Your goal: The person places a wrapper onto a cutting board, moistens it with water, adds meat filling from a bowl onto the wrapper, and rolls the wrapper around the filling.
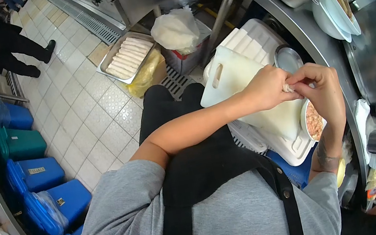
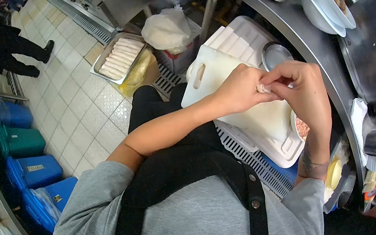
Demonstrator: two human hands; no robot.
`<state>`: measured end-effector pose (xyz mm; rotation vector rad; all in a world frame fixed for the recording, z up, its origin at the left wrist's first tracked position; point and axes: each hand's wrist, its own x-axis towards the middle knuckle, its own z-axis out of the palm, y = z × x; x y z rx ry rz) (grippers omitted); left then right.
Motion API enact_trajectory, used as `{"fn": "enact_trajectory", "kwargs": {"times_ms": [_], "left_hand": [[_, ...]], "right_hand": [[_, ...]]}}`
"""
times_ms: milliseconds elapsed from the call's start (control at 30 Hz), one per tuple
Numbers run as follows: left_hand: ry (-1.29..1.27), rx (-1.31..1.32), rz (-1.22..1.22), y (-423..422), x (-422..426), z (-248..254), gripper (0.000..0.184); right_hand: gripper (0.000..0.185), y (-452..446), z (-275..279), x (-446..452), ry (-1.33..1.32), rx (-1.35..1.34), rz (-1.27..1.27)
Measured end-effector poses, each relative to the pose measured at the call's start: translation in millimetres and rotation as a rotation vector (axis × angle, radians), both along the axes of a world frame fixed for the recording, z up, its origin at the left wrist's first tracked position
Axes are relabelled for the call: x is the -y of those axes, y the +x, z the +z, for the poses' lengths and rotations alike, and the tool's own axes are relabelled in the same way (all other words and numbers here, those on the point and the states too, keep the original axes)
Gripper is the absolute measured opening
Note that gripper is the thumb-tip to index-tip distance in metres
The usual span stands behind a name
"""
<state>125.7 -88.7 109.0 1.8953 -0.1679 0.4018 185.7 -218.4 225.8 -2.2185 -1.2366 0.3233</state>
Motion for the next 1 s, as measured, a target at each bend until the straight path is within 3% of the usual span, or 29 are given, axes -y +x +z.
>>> {"fn": "enact_trajectory", "kwargs": {"times_ms": [133,267,300,333,400,433,467,500,533,567,600,667,767,867,967,1000], "left_hand": [[0.047,0.018,-0.012,5,7,-9,0.034],[-0.119,0.082,-0.034,8,8,-17,0.028],[-0.177,0.086,-0.029,9,5,-15,0.027],[-0.236,0.088,-0.022,8,1,-11,0.025],[-0.426,0.004,-0.053,3,-14,-3,0.014],[-0.489,0.006,-0.056,4,-22,-1,0.016],[-0.788,0.153,-0.099,9,-27,-7,0.024],[-1.087,0.296,-0.142,13,-33,-13,0.033],[-1.209,0.222,-0.160,13,-47,-11,0.044],[-1.353,0.213,-0.171,12,-57,-14,0.043],[-1.467,0.282,-0.368,16,-72,-31,0.040],[-1.625,0.112,-0.041,0,-76,-7,0.038],[-1.404,-0.287,-0.293,-20,-90,2,0.038],[-0.721,-0.583,-0.480,-19,-87,-28,0.029],[-0.241,-0.474,-0.479,8,-60,-64,0.023],[-0.291,-0.442,-0.396,13,-51,-68,0.023]], "right_hand": [[0.011,2,-2,-4,-0.076,0.084,0.025],[0.017,3,-9,-10,-0.088,0.127,0.025],[0.019,14,-14,-5,-0.154,0.036,0.017],[0.023,20,-26,-3,0.128,-0.226,0.042],[0.033,30,-64,2,0.703,-0.732,0.086],[0.044,31,-85,1,0.731,-0.783,0.055],[0.056,30,-104,-1,0.762,-0.831,0.024],[0.058,28,-121,3,0.609,-0.820,0.056],[0.060,26,-135,7,0.458,-0.809,0.086],[0.062,26,-141,12,0.305,-0.798,0.115],[0.061,33,-140,19,0.292,-0.680,0.084],[0.058,55,-131,33,0.254,-0.446,0.030],[0.051,83,-96,50,0.375,-0.583,-0.035],[0.051,91,-69,49,0.372,-0.597,-0.009],[0.056,81,-68,36,0.409,-0.666,0.053],[0.058,79,-70,35,0.434,-0.707,0.071]]}}
